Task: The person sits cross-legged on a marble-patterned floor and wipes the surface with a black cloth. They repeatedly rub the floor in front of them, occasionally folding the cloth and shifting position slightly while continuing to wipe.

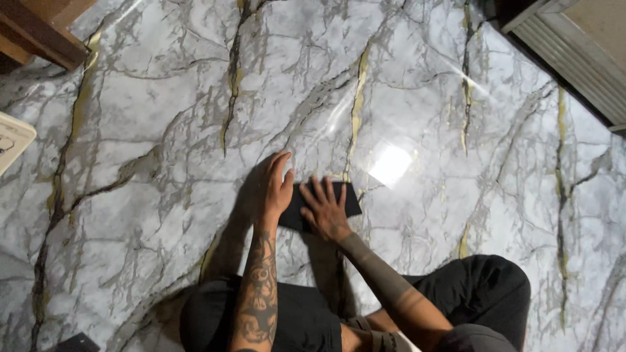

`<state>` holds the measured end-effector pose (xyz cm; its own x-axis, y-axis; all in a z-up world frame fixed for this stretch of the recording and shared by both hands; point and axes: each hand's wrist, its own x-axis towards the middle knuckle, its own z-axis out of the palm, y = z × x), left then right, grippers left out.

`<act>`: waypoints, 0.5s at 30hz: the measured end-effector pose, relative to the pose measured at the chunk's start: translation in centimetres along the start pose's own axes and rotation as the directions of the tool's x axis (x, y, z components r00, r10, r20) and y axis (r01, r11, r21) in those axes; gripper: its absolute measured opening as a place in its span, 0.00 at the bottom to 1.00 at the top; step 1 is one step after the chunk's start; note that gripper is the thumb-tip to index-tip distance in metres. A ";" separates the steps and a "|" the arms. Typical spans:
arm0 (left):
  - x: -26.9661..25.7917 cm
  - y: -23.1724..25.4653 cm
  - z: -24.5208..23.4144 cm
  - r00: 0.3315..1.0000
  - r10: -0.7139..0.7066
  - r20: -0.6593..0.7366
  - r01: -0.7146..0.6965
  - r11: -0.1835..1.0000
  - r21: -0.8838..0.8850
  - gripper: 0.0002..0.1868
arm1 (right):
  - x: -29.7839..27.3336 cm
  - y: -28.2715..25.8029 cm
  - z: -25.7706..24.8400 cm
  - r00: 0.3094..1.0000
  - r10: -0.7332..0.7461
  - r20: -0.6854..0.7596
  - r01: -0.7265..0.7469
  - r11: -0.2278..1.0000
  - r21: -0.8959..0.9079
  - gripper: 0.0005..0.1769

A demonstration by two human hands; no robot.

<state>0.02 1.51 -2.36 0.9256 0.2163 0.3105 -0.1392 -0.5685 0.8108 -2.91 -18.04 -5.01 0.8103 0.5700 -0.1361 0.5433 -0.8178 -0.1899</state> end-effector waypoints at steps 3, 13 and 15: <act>0.1 0.1 -0.2 0.995 -0.022 0.098 0.026 0.999 -0.039 0.25 | 6.3 2.2 1.0 0.958 0.128 -0.258 -0.160 0.982 -0.104 0.35; 2.6 4.5 -0.4 0.995 0.098 0.036 -0.104 0.895 0.434 0.20 | 26.9 18.5 -6.0 0.803 0.426 -0.416 -0.504 0.859 -0.094 0.34; 2.9 5.2 0.2 0.999 0.035 0.033 -0.046 0.887 0.459 0.18 | 29.6 22.1 -7.6 0.765 0.447 -0.464 -0.557 0.821 -0.126 0.33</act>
<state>2.01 -0.93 2.64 0.9313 0.1699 0.3221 -0.0048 -0.8787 0.4774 34.78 -19.87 -5.88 0.9643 0.0333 0.2627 0.0229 -0.9988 0.0428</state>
